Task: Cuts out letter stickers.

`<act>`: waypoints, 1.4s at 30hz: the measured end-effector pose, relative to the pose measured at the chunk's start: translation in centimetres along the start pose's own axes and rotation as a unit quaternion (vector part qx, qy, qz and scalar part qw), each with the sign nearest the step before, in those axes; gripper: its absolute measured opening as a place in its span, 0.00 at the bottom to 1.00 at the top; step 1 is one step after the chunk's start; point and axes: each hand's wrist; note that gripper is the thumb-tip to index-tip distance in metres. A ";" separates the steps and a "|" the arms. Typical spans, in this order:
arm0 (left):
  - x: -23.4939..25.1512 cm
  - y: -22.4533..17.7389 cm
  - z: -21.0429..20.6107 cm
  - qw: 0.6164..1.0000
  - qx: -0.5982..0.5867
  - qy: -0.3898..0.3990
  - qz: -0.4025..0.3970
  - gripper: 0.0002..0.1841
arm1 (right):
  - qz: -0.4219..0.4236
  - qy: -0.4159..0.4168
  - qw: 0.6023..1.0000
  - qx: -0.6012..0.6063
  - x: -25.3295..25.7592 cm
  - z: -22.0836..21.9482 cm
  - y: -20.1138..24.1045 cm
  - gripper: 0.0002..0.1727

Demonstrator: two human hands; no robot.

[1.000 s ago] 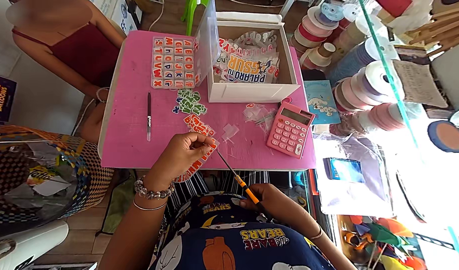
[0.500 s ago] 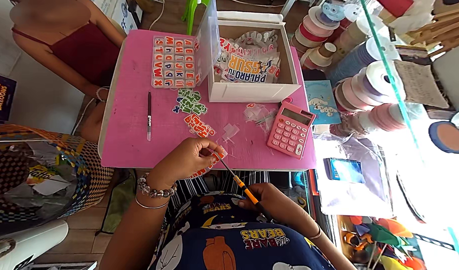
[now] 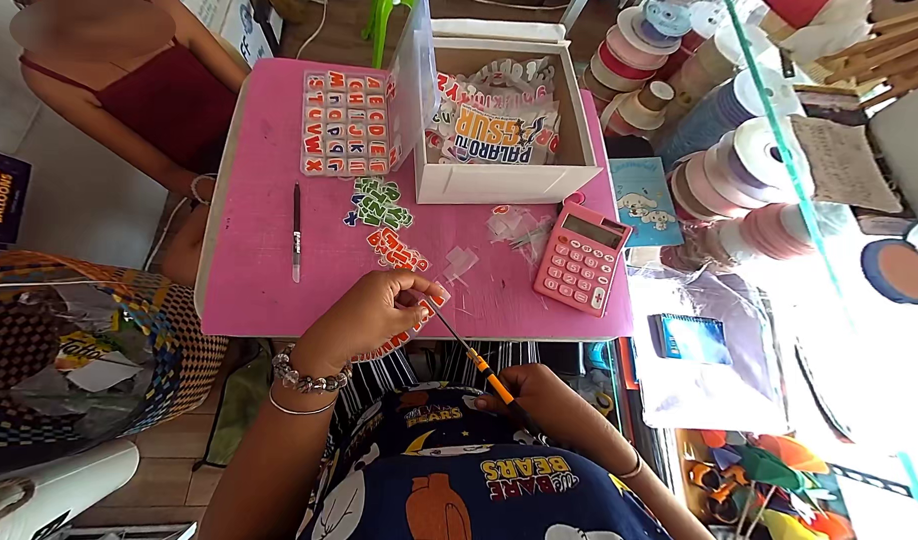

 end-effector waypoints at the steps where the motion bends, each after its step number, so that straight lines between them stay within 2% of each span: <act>1: 0.1 0.1 0.1 0.999 0.029 -0.022 -0.005 0.12 | -0.005 0.000 1.000 -0.009 0.0 0.0 -0.1 0.26; 7: 0.9 0.3 0.3 0.967 0.209 -0.143 -0.038 0.10 | -0.017 0.002 0.998 -0.063 -0.1 0.1 0.2 0.27; 10: 1.2 0.8 0.4 0.957 0.231 -0.166 -0.056 0.08 | -0.013 -0.001 0.997 -0.078 -0.2 0.0 0.3 0.28; 13: 1.1 1.2 0.5 0.955 0.221 -0.195 -0.041 0.07 | -0.016 -0.005 0.997 -0.079 -0.3 0.0 0.3 0.28; 17: 0.3 0.9 0.8 0.968 0.131 -0.215 -0.009 0.03 | -0.002 -0.031 0.999 -0.006 -0.3 -0.2 0.0 0.25; 20: -0.2 1.6 0.4 0.984 -0.017 -0.177 -0.031 0.04 | 0.011 -0.039 0.999 0.036 -0.2 -0.4 0.2 0.22; 23: -0.4 2.6 0.2 0.979 -0.107 -0.170 -0.044 0.06 | 0.012 -0.031 0.999 0.023 -0.1 -0.4 0.5 0.22; 31: -1.0 3.8 0.8 0.952 -0.179 -0.247 0.023 0.07 | 0.005 -0.025 0.999 0.020 0.0 -0.5 0.4 0.22; 34: -1.3 3.2 0.9 0.954 -0.190 -0.230 0.033 0.08 | 0.002 -0.025 0.999 0.024 0.1 -0.5 0.4 0.22; 36: -1.6 2.8 1.0 0.962 -0.200 -0.184 0.014 0.09 | 0.003 -0.023 0.999 0.023 0.2 -0.4 0.4 0.22; 39: -1.8 2.1 1.0 0.978 -0.186 -0.098 -0.003 0.19 | 0.010 0.000 1.000 0.020 0.2 -0.2 0.4 0.24; 42: -1.6 2.0 0.8 0.989 -0.125 -0.073 -0.012 0.15 | 0.009 0.034 0.999 0.023 0.3 0.0 0.0 0.24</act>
Point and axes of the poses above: each hand's wrist, its own x-axis towards the middle knuckle, its own z-axis out of the back of the hand, y = z × x, and after that the axes turned 5 degrees about -y, right-handed
